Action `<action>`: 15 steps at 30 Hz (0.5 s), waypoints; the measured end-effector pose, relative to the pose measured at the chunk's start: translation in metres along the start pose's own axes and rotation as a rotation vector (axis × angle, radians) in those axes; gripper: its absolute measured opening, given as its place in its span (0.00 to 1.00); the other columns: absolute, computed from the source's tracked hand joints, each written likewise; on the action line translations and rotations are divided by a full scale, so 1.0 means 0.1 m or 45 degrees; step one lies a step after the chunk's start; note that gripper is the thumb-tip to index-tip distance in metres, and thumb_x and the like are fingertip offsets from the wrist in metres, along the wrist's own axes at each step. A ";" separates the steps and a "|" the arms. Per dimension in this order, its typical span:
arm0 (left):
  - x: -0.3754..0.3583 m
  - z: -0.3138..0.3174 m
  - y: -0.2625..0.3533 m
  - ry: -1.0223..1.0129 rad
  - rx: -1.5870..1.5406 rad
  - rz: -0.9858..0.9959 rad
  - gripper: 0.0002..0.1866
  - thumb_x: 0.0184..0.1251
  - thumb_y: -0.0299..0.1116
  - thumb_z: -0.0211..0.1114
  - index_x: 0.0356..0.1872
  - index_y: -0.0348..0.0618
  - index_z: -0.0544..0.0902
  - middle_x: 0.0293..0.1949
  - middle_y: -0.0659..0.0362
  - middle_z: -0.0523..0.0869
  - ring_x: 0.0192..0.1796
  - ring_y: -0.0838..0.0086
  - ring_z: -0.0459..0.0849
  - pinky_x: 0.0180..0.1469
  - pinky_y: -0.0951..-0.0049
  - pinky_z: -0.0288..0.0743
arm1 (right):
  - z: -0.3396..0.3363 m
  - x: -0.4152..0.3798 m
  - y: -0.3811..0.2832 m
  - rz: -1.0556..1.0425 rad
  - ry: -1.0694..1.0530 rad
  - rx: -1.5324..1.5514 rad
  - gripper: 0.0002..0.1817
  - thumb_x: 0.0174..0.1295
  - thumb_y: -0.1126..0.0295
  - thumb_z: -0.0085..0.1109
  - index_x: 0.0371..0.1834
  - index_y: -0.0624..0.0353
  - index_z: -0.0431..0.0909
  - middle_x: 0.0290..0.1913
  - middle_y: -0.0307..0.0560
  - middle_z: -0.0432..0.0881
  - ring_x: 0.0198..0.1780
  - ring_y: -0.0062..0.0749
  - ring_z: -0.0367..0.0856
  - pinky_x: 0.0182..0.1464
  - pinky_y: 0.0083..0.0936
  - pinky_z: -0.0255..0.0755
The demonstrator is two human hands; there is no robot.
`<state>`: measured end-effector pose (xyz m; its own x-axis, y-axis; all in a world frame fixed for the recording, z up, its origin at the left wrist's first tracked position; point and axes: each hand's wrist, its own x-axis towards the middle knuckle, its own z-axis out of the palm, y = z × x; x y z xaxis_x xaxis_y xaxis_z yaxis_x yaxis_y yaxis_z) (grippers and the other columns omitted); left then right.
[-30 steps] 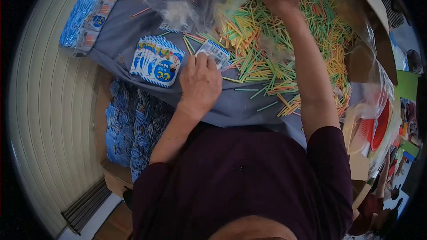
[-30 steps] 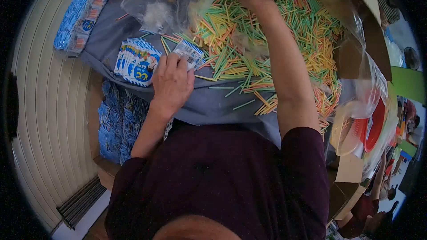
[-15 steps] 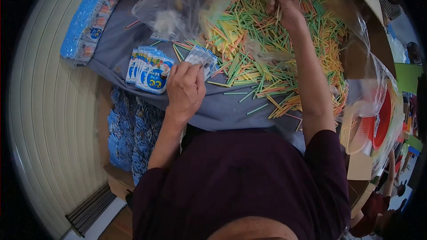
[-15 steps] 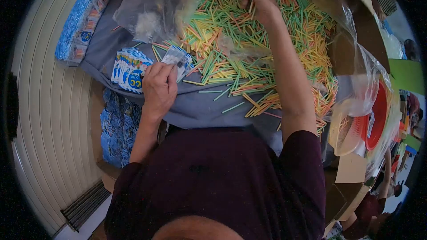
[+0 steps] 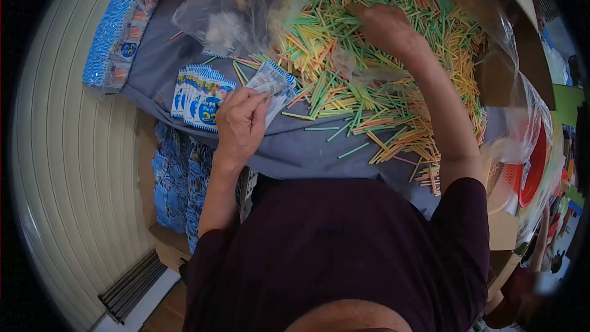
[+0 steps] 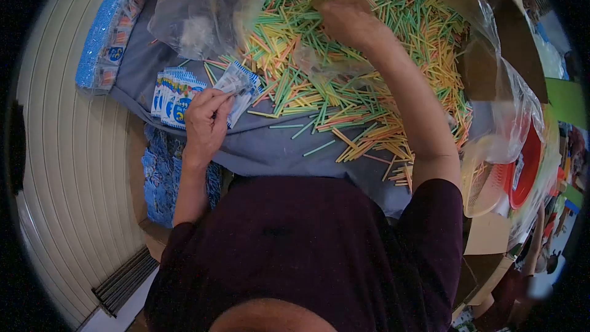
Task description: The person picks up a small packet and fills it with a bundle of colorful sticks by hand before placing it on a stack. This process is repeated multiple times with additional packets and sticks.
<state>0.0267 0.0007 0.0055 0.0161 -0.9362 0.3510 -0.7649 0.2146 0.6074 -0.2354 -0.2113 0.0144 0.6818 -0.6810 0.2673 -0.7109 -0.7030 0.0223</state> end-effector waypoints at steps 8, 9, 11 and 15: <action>-0.05 0.12 -0.02 0.186 0.292 0.274 0.08 0.51 0.21 0.70 0.35 0.39 0.87 0.33 0.57 0.82 0.36 0.60 0.79 0.38 0.64 0.73 | 0.26 0.25 -0.27 -0.029 0.244 -0.383 0.12 0.55 0.75 0.53 0.42 0.58 0.78 0.42 0.51 0.78 0.48 0.47 0.78 0.42 0.45 0.75; -0.06 0.11 -0.01 0.126 0.286 0.225 0.09 0.51 0.22 0.70 0.35 0.38 0.86 0.34 0.57 0.82 0.37 0.60 0.79 0.38 0.64 0.73 | 0.28 0.28 -0.31 0.117 0.091 -0.305 0.13 0.57 0.76 0.50 0.45 0.58 0.76 0.48 0.51 0.77 0.55 0.51 0.75 0.48 0.49 0.74; -0.08 0.02 0.06 0.096 0.236 0.185 0.09 0.52 0.21 0.70 0.36 0.38 0.86 0.35 0.55 0.83 0.37 0.59 0.80 0.39 0.63 0.74 | 0.33 0.28 -0.27 0.111 0.135 -0.297 0.14 0.57 0.76 0.50 0.47 0.58 0.75 0.47 0.51 0.77 0.55 0.51 0.75 0.48 0.49 0.75; -0.11 -0.05 -0.01 0.027 0.189 0.166 0.08 0.53 0.22 0.69 0.36 0.37 0.86 0.35 0.56 0.83 0.39 0.59 0.81 0.40 0.62 0.76 | 0.44 0.27 -0.17 0.059 0.271 -0.337 0.17 0.57 0.78 0.50 0.51 0.59 0.73 0.47 0.51 0.77 0.51 0.51 0.78 0.46 0.44 0.76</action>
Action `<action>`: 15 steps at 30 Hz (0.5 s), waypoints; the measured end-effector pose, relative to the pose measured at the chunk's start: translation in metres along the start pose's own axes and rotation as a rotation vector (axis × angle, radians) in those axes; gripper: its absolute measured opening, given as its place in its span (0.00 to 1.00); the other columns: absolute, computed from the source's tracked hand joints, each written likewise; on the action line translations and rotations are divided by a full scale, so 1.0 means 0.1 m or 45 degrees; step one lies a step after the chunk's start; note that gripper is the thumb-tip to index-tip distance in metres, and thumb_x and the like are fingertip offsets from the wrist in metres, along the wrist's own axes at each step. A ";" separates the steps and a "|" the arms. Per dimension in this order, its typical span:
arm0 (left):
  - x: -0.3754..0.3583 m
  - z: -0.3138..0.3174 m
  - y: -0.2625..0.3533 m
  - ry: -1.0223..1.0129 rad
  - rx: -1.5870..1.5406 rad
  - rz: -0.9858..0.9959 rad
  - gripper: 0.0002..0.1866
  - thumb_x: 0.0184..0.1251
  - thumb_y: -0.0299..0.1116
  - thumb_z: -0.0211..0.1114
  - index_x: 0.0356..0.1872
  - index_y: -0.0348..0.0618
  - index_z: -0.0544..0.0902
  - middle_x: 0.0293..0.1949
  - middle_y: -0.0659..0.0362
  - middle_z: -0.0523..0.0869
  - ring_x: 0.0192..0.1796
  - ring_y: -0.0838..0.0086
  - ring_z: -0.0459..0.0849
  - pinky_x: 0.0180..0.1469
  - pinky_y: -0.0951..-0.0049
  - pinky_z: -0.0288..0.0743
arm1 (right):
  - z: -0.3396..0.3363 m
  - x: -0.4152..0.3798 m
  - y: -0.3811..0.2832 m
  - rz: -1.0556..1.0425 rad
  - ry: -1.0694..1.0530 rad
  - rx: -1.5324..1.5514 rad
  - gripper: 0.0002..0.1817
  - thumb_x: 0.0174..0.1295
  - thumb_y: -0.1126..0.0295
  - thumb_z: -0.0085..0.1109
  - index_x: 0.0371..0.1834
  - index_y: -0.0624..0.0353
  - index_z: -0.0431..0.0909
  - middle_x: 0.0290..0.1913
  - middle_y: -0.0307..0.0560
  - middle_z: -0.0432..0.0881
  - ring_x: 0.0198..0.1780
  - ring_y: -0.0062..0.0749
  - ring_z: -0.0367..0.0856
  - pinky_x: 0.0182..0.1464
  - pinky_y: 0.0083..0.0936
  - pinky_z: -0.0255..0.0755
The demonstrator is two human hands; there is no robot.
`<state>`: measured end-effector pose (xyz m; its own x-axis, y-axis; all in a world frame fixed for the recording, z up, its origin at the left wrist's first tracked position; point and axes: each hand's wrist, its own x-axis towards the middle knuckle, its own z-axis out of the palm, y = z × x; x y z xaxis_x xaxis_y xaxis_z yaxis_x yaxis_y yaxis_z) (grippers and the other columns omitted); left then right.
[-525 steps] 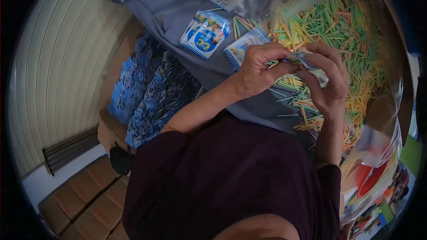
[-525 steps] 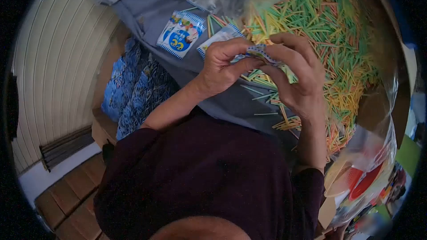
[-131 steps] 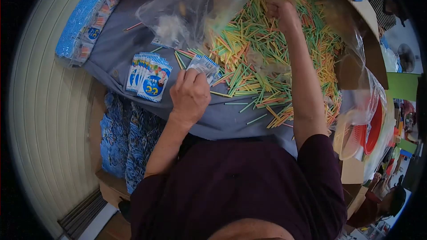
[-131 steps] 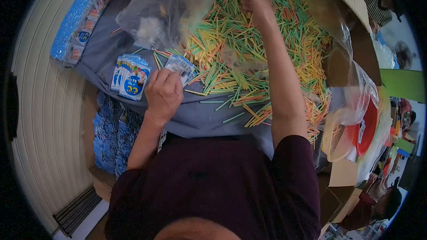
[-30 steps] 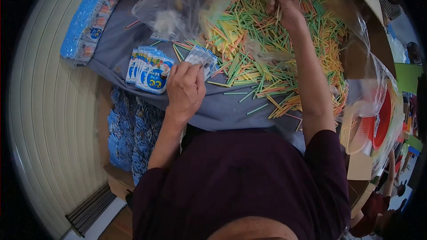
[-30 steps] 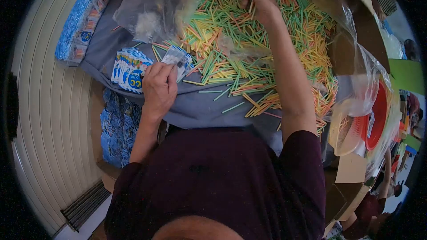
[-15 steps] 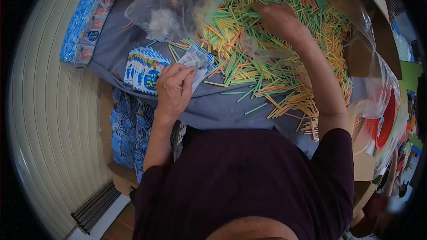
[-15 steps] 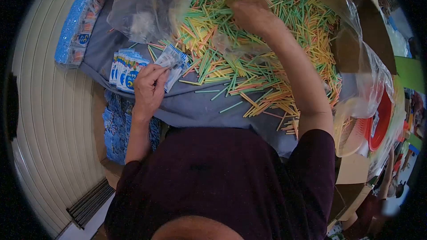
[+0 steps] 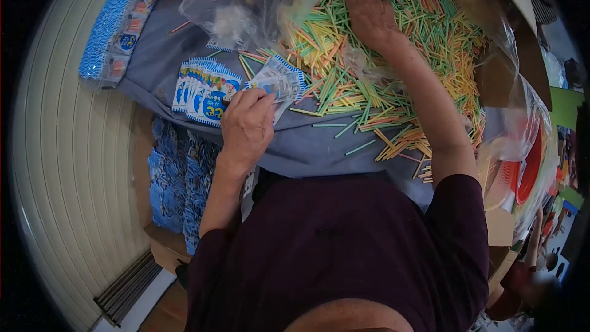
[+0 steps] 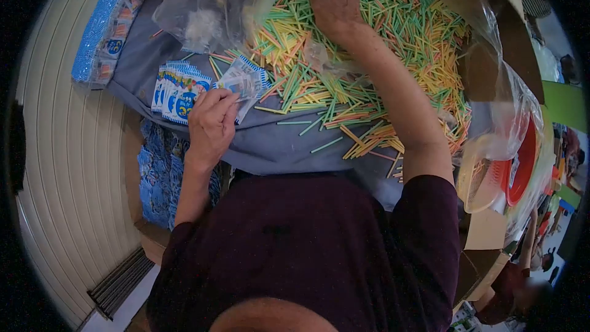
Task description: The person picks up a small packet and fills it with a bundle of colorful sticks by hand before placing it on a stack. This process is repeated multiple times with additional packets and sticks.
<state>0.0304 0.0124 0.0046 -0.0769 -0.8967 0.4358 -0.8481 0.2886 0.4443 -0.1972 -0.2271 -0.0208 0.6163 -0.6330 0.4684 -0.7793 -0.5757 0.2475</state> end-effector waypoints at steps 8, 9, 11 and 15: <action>0.09 -0.03 -0.04 0.147 -0.499 -0.234 0.07 0.50 0.18 0.72 0.31 0.35 0.86 0.31 0.57 0.84 0.35 0.69 0.81 0.38 0.71 0.74 | -0.31 -0.10 0.49 0.570 -0.178 1.192 0.10 0.69 0.72 0.54 0.50 0.63 0.75 0.35 0.50 0.84 0.38 0.41 0.85 0.43 0.40 0.79; 0.11 -0.02 -0.03 0.163 -0.660 -0.287 0.07 0.50 0.16 0.73 0.31 0.34 0.86 0.31 0.58 0.84 0.33 0.73 0.81 0.37 0.75 0.73 | -0.37 -0.15 0.54 0.818 -0.066 1.735 0.09 0.71 0.70 0.52 0.48 0.63 0.75 0.35 0.49 0.83 0.37 0.40 0.84 0.42 0.40 0.80; 0.17 0.02 0.02 0.148 -0.855 -0.344 0.06 0.51 0.16 0.72 0.31 0.33 0.86 0.31 0.60 0.84 0.33 0.77 0.80 0.36 0.78 0.72 | -0.42 -0.25 0.62 1.042 0.090 2.494 0.10 0.76 0.67 0.47 0.46 0.62 0.75 0.37 0.46 0.82 0.37 0.37 0.83 0.43 0.39 0.79; 0.41 0.13 0.27 0.146 -1.250 -0.424 0.04 0.56 0.16 0.72 0.32 0.31 0.85 0.30 0.63 0.83 0.32 0.85 0.78 0.33 0.83 0.71 | -0.26 -0.42 0.67 0.815 0.040 3.044 0.10 0.75 0.67 0.49 0.49 0.62 0.73 0.40 0.46 0.80 0.43 0.36 0.80 0.50 0.41 0.75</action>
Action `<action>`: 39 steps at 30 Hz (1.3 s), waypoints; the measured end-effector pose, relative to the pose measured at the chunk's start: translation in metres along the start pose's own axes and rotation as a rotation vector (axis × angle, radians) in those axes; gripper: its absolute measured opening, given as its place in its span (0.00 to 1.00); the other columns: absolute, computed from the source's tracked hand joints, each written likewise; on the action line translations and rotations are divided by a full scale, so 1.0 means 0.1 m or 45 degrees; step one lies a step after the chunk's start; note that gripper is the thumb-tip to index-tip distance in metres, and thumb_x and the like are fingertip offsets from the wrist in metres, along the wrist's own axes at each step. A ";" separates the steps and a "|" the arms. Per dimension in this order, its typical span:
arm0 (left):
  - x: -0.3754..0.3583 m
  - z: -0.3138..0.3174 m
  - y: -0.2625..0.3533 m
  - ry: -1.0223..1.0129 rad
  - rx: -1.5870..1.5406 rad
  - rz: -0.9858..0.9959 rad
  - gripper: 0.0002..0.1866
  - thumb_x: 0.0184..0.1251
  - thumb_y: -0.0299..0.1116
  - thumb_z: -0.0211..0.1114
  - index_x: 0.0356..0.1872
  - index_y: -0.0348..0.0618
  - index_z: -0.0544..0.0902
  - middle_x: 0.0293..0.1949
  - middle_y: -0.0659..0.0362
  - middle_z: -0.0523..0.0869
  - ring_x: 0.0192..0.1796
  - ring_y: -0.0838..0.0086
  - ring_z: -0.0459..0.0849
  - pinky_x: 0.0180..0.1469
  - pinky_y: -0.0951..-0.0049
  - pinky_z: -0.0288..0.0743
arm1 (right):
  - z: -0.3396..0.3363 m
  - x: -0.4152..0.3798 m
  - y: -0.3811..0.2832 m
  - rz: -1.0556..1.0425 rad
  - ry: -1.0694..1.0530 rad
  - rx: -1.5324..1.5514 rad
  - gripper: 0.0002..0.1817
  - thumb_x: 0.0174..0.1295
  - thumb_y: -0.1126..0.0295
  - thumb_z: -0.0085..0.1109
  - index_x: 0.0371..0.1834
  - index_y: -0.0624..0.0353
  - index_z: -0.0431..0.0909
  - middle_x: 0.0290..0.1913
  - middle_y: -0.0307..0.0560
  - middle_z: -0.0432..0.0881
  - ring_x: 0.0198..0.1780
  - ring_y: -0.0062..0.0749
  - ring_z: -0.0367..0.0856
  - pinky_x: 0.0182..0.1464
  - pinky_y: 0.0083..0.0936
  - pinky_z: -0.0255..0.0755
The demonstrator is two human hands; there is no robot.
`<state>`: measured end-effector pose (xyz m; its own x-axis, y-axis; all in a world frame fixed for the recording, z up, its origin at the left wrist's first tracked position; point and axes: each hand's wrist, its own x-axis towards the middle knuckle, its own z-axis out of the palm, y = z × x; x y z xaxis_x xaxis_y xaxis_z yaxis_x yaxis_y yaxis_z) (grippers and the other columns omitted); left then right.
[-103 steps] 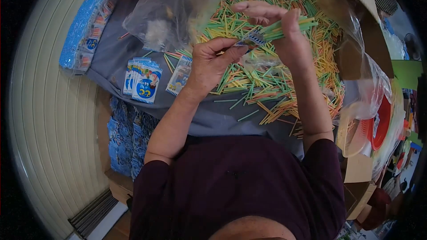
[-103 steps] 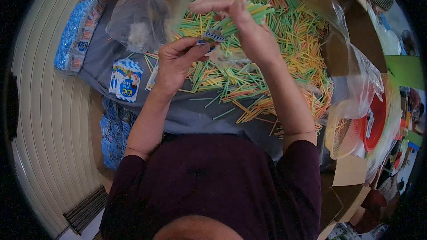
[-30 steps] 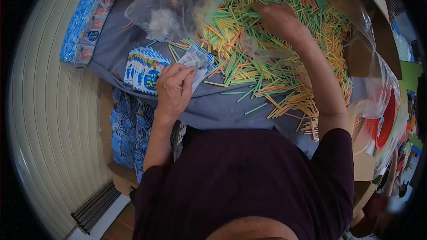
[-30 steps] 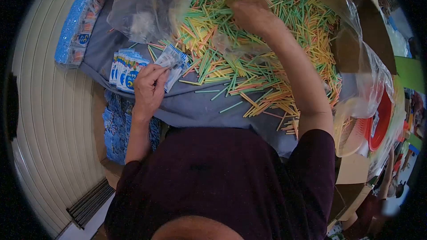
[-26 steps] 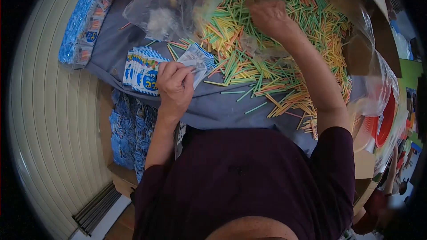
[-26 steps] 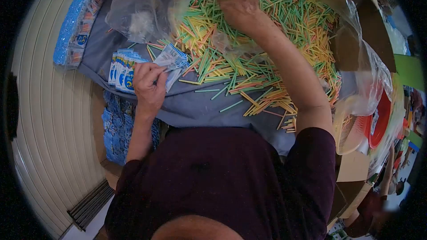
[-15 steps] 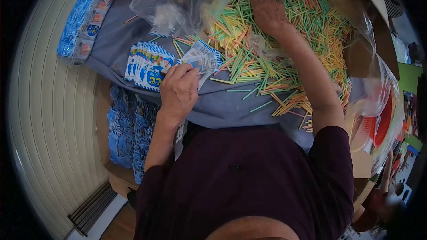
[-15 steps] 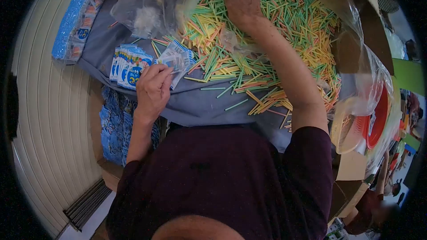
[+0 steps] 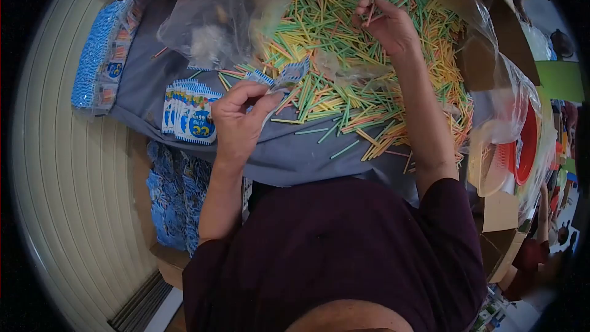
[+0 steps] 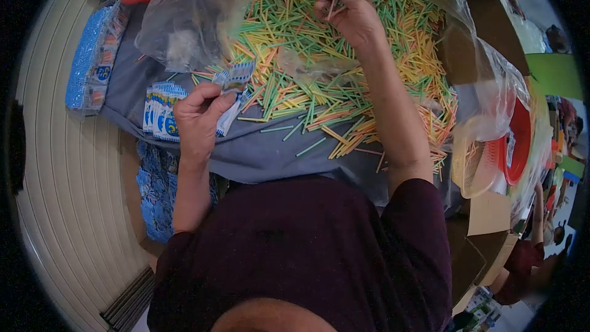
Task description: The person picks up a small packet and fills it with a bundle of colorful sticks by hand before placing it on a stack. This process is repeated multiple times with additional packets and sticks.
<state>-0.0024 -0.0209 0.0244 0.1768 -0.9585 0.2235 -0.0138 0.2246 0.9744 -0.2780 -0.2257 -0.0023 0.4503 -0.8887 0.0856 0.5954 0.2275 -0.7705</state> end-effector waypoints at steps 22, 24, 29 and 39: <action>0.57 0.80 -0.16 -0.130 0.163 0.039 0.05 0.58 0.22 0.73 0.34 0.32 0.87 0.29 0.60 0.88 0.30 0.82 0.84 0.34 0.80 0.78 | 0.14 0.05 -0.10 -0.010 -0.232 0.386 0.18 0.73 0.54 0.52 0.39 0.59 0.73 0.27 0.38 0.70 0.25 0.28 0.65 0.29 0.24 0.64; 0.61 0.81 -0.21 -0.132 0.160 0.006 0.06 0.58 0.23 0.73 0.33 0.32 0.87 0.26 0.60 0.87 0.28 0.83 0.83 0.33 0.80 0.78 | 0.21 -0.05 -0.12 -0.081 -0.203 0.304 0.19 0.73 0.52 0.51 0.39 0.59 0.73 0.27 0.38 0.71 0.25 0.29 0.66 0.29 0.24 0.64; 0.66 0.80 -0.26 -0.125 0.197 -0.031 0.06 0.57 0.24 0.74 0.33 0.33 0.86 0.25 0.60 0.87 0.27 0.83 0.82 0.31 0.80 0.76 | 0.37 -0.08 -0.18 -0.258 -0.131 0.085 0.21 0.74 0.49 0.49 0.38 0.59 0.73 0.26 0.39 0.72 0.27 0.30 0.69 0.30 0.25 0.66; 0.70 0.80 -0.14 -0.161 0.161 -0.090 0.06 0.57 0.20 0.73 0.30 0.37 0.82 0.26 0.67 0.83 0.30 0.87 0.77 0.32 0.83 0.71 | 0.96 -0.10 -0.10 -0.610 -0.004 -0.348 0.27 0.74 0.43 0.45 0.38 0.59 0.74 0.26 0.40 0.74 0.30 0.33 0.76 0.31 0.27 0.69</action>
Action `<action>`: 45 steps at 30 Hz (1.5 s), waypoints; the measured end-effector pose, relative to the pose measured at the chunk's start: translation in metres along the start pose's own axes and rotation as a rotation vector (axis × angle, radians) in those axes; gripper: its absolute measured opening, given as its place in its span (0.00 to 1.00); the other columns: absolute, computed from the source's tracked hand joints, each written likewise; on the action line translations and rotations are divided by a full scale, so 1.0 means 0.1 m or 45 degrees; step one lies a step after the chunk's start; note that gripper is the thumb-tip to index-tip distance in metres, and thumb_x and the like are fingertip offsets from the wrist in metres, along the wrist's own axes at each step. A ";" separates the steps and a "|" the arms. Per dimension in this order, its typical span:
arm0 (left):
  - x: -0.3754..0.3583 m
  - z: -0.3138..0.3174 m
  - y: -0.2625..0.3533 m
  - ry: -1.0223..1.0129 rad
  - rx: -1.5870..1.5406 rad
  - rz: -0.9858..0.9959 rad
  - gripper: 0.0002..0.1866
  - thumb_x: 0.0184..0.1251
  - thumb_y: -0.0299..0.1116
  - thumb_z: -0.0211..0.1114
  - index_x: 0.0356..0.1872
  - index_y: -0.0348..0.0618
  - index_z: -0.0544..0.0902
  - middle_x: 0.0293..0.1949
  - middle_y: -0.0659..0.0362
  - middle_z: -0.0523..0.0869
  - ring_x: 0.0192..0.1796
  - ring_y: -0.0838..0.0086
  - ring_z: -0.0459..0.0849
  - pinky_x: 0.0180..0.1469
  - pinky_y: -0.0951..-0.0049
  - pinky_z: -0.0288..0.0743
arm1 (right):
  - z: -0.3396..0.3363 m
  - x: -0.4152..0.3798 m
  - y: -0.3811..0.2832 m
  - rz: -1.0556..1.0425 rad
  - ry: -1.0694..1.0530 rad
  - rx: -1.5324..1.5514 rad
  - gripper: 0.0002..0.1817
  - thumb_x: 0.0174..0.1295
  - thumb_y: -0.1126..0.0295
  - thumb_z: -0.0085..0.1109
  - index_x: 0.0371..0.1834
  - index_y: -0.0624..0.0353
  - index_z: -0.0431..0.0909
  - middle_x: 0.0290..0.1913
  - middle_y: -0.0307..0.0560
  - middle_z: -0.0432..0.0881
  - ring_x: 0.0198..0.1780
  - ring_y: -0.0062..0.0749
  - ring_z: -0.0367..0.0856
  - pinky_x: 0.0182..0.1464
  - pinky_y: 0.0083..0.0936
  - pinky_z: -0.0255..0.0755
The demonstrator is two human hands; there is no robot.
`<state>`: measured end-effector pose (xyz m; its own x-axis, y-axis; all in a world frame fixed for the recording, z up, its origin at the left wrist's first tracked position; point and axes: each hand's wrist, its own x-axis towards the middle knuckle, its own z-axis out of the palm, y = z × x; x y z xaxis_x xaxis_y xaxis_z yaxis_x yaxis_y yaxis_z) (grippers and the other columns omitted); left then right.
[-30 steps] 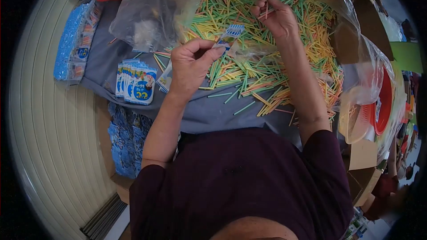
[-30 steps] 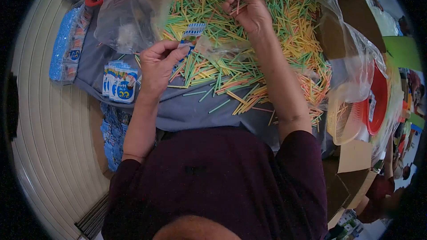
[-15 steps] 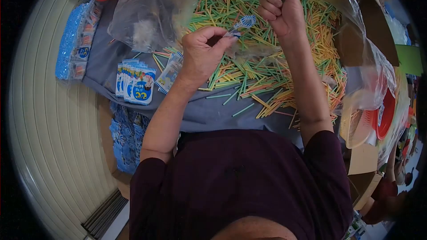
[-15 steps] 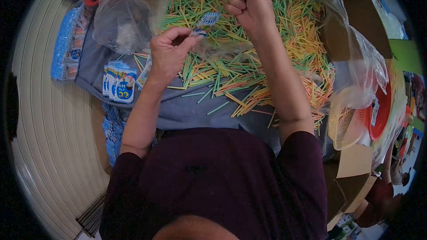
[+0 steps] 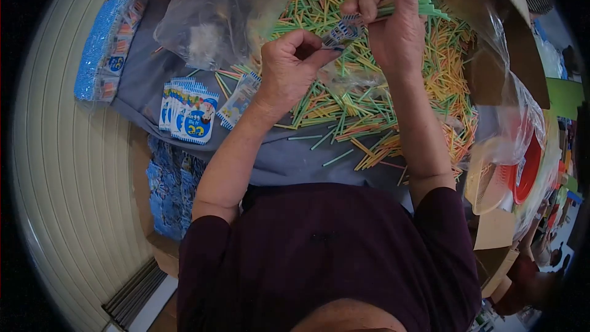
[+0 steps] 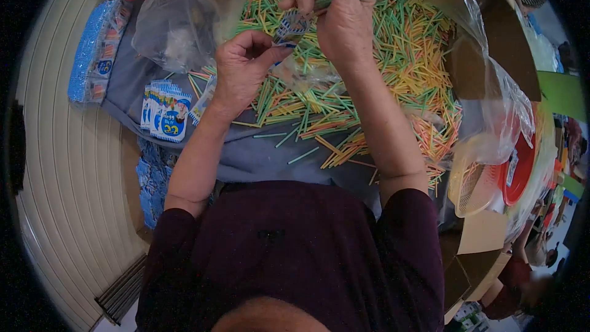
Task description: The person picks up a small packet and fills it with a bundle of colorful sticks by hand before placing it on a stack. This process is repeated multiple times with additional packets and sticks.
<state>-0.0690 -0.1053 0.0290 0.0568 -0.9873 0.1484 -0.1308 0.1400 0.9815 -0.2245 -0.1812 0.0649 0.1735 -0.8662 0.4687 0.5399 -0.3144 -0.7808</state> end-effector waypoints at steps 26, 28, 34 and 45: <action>0.41 0.12 -0.13 -0.186 -0.692 0.126 0.08 0.70 0.27 0.65 0.46 0.34 0.84 0.37 0.64 0.86 0.40 0.87 0.80 0.44 0.82 0.75 | -0.06 0.30 -0.16 0.429 -0.289 -0.730 0.33 0.72 0.42 0.43 0.66 0.56 0.74 0.55 0.44 0.82 0.54 0.30 0.79 0.52 0.28 0.73; 0.39 0.06 -0.17 -0.134 -0.666 0.100 0.08 0.71 0.27 0.63 0.46 0.34 0.84 0.37 0.65 0.86 0.39 0.87 0.80 0.43 0.82 0.75 | -0.13 0.32 -0.14 0.431 -0.090 -0.525 0.32 0.71 0.44 0.47 0.68 0.56 0.72 0.55 0.44 0.82 0.53 0.30 0.79 0.50 0.29 0.74; 0.35 -0.12 -0.27 -0.076 -0.586 0.133 0.08 0.72 0.26 0.62 0.46 0.34 0.84 0.36 0.64 0.86 0.40 0.87 0.80 0.44 0.82 0.75 | -0.69 0.03 0.15 0.163 -0.243 -1.863 0.28 0.63 0.58 0.63 0.66 0.52 0.73 0.51 0.47 0.80 0.46 0.31 0.82 0.44 0.30 0.75; -0.03 -0.20 -0.12 -0.021 -0.218 0.634 0.10 0.66 0.22 0.67 0.47 0.37 0.83 0.47 0.58 0.85 0.49 0.75 0.83 0.52 0.78 0.76 | 0.04 -0.32 -0.01 0.008 -0.512 -0.883 0.15 0.49 0.77 0.73 0.41 0.61 0.82 0.33 0.44 0.80 0.34 0.28 0.79 0.36 0.23 0.71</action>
<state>-0.0483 -0.1030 0.0191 0.0135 -0.7987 0.6016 0.0256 0.6017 0.7983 -0.2271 -0.1511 0.0524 0.5297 -0.7038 0.4734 -0.0738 -0.5942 -0.8009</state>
